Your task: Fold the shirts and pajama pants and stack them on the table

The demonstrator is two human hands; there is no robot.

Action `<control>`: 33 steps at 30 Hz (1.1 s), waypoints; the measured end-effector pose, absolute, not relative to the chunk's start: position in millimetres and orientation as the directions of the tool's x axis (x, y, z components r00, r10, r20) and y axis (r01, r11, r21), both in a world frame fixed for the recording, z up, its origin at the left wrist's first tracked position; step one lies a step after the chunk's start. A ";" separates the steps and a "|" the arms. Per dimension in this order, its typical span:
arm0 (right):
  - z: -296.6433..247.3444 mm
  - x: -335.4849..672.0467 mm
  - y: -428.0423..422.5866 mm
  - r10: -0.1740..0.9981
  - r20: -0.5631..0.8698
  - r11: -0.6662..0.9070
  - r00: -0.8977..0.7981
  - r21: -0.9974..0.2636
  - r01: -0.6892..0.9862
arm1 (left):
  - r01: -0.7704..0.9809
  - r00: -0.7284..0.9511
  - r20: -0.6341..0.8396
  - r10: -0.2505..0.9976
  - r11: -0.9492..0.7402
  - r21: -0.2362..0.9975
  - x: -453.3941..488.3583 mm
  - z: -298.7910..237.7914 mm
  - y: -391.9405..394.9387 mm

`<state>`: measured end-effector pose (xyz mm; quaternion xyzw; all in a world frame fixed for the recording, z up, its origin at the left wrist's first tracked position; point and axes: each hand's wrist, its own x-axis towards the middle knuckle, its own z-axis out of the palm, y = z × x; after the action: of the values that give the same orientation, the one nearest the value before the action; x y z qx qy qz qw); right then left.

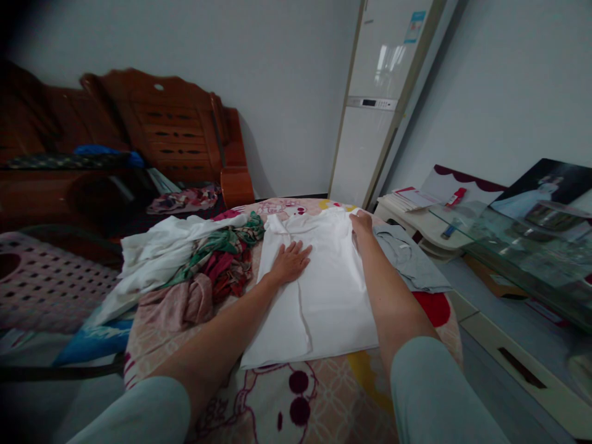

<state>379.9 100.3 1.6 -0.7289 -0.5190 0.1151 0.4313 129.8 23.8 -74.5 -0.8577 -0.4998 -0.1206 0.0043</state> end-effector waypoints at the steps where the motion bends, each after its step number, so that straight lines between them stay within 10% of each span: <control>1: 5.6 374.4 102.8 0.855 0.258 -0.087 0.450 -0.784 0.615 | 0.846 0.492 0.210 0.845 -0.521 0.116 129.1 -74.1 23.4; 7: 18.2 334.6 99.3 0.954 0.047 -0.016 0.297 -0.978 0.209 | 0.704 0.665 0.219 0.714 -0.697 0.135 126.6 -75.1 23.2; 14: 10.6 350.7 43.9 0.949 0.140 0.008 0.283 -0.907 0.422 | 0.699 0.669 0.198 0.717 -0.697 0.162 127.5 -76.3 25.4; 25: -34.8 355.1 -72.8 0.952 0.177 -0.240 0.249 -0.071 0.968 | 0.706 0.661 0.191 0.726 -0.688 0.170 129.3 -73.6 26.0; 33: -30.2 360.1 -77.9 0.927 0.170 -0.334 0.334 -0.029 0.942 | 0.693 0.667 0.178 0.724 -0.690 0.211 127.6 -69.8 22.6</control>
<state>360.1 -77.9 -30.2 -0.8144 -0.5739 -0.0614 0.0609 127.6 22.6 -69.8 -0.9107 -0.3888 -0.1244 -0.0628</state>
